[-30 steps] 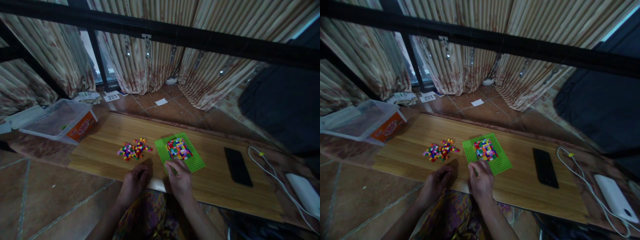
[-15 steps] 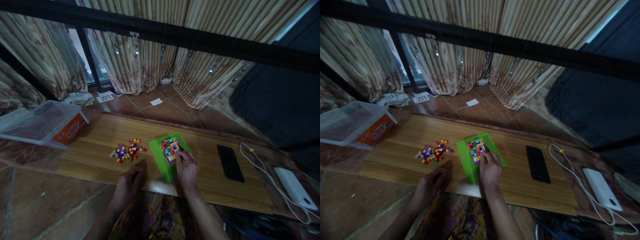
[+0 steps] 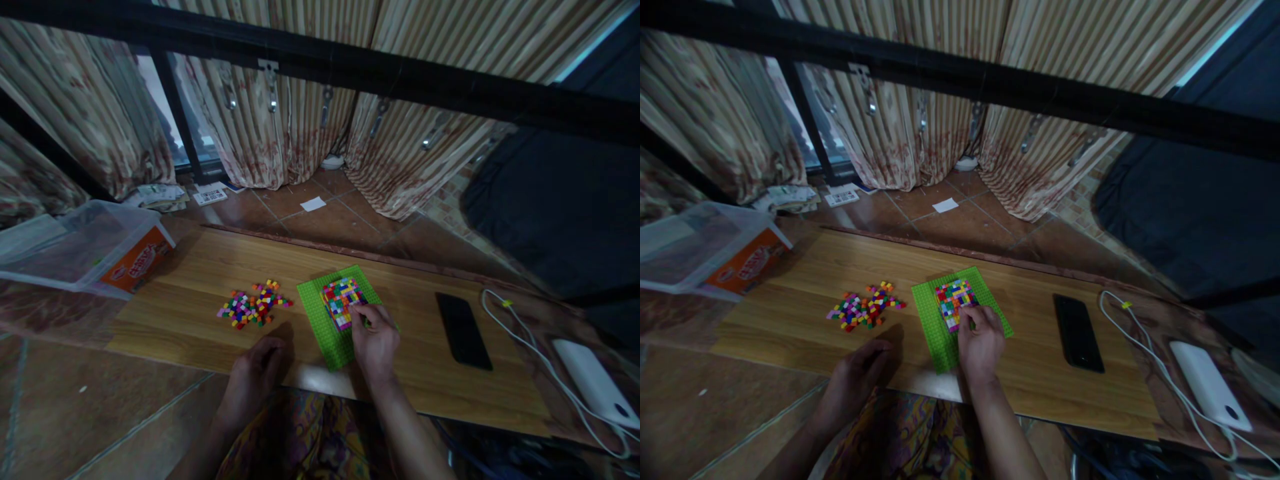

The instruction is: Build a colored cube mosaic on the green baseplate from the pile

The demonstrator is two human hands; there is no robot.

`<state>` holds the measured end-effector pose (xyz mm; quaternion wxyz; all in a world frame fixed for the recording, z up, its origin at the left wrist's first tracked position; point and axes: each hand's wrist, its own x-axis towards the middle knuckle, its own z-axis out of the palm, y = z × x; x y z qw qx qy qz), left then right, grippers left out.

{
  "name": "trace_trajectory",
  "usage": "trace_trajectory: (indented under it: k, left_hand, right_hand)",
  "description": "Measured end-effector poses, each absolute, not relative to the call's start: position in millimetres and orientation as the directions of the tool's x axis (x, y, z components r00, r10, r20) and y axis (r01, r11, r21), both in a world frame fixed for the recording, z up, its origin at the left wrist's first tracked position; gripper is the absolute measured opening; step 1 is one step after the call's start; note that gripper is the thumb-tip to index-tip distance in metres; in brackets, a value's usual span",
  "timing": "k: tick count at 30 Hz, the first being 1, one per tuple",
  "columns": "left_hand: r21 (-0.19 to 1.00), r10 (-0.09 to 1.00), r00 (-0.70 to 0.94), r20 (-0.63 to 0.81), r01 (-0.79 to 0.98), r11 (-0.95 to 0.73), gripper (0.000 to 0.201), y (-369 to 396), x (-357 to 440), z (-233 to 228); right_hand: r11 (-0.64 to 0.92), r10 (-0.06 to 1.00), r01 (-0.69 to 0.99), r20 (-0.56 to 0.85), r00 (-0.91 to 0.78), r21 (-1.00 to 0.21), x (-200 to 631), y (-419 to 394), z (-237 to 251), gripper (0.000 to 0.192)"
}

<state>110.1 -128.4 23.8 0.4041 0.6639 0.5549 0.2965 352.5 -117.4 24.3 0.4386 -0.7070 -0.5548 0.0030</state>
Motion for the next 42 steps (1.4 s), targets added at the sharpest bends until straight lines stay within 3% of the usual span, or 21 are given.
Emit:
trace_trajectory:
  k: [8, 15, 21, 37, 42]
  left_hand:
    - [0.856, 0.973, 0.220, -0.066, 0.514, -0.058, 0.026, -129, 109, 18]
    - [0.866, 0.969, 0.231, -0.086, 0.498, -0.042, 0.024, -129, 111, 23]
    - [0.871, 0.971, 0.221, -0.090, 0.490, -0.031, 0.022, -130, 112, 26]
    - [0.871, 0.974, 0.219, -0.052, 0.488, -0.064, 0.023, -130, 113, 26]
    - [0.878, 0.973, 0.219, -0.069, 0.476, -0.045, 0.023, -130, 111, 25]
  right_hand:
    - [-0.009, 0.772, 0.782, 0.493, 0.401, -0.623, 353, -120, 22, 0.018]
    - [0.024, 0.788, 0.875, 0.547, 0.281, -0.484, 359, -121, 17, 0.022]
    - [0.051, 0.786, 0.899, 0.573, 0.232, -0.435, 361, -125, 15, 0.023]
    - [0.108, 0.829, 0.873, 0.528, 0.185, -0.475, 360, -127, 22, 0.027]
    - [0.138, 0.773, 0.856, 0.594, 0.221, -0.498, 356, -136, 29, 0.024]
